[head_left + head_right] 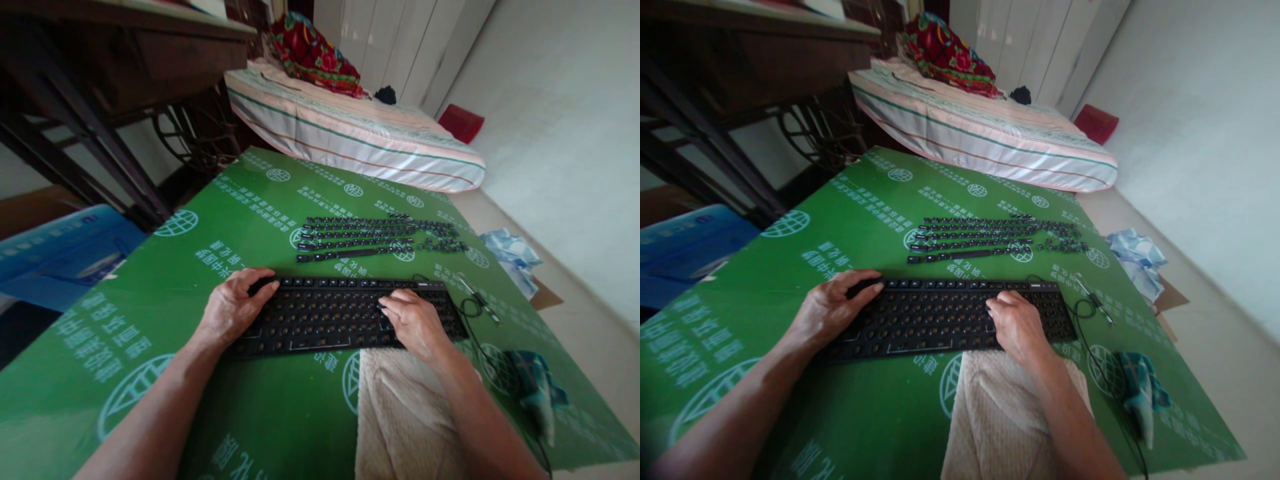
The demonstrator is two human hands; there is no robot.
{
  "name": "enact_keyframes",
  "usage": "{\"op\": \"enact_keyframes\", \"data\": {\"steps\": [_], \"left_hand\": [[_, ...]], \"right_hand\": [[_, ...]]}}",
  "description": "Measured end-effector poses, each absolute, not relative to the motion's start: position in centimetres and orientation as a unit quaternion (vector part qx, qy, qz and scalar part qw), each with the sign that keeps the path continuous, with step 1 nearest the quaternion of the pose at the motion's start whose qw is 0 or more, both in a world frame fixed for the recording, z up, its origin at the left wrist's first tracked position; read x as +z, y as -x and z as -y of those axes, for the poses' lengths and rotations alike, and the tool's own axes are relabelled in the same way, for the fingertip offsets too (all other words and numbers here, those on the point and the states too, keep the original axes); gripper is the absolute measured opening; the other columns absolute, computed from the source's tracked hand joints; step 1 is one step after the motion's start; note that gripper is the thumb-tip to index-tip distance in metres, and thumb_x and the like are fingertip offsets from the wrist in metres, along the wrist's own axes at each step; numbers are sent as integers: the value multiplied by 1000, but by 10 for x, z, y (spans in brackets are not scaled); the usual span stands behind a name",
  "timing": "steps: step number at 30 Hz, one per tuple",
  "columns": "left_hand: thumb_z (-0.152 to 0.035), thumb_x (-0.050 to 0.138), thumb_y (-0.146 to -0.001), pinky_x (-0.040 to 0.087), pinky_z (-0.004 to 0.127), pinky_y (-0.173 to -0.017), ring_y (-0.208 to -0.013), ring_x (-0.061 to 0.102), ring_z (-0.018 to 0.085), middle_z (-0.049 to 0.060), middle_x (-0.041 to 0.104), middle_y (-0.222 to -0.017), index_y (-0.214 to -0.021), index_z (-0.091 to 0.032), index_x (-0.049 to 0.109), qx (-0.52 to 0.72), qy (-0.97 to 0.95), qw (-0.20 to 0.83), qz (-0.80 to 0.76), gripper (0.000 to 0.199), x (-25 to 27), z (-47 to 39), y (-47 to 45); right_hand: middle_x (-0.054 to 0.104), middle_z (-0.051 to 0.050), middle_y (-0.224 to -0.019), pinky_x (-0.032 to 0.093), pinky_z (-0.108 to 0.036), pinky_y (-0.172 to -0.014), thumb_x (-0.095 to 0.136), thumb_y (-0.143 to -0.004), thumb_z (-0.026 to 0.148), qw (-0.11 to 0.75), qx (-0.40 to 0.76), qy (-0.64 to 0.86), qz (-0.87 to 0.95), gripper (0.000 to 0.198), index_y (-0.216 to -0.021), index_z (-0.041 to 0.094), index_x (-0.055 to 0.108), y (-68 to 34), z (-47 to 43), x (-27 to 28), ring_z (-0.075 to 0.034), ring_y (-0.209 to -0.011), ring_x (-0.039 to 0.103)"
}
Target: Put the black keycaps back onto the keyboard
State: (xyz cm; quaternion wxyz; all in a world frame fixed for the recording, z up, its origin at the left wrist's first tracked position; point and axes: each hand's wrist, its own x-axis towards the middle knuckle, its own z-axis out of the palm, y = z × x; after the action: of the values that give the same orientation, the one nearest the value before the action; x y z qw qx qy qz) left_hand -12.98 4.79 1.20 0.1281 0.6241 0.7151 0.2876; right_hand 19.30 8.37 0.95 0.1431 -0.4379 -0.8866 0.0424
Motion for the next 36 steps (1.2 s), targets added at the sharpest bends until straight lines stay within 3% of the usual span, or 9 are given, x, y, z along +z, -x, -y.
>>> {"op": "enact_keyframes", "data": {"steps": [36], "left_hand": [[-54, 45, -77, 47, 33, -93, -97, 62, 23, 5, 70, -104, -98, -21, 67, 295, -616, 147, -716, 45, 10, -48, 130]], "right_hand": [[67, -6, -94, 50, -35, -85, 52, -86, 19, 250, 70, 417, 871, 19, -92, 23, 69, -195, -128, 4, -20, -90, 60]]}}
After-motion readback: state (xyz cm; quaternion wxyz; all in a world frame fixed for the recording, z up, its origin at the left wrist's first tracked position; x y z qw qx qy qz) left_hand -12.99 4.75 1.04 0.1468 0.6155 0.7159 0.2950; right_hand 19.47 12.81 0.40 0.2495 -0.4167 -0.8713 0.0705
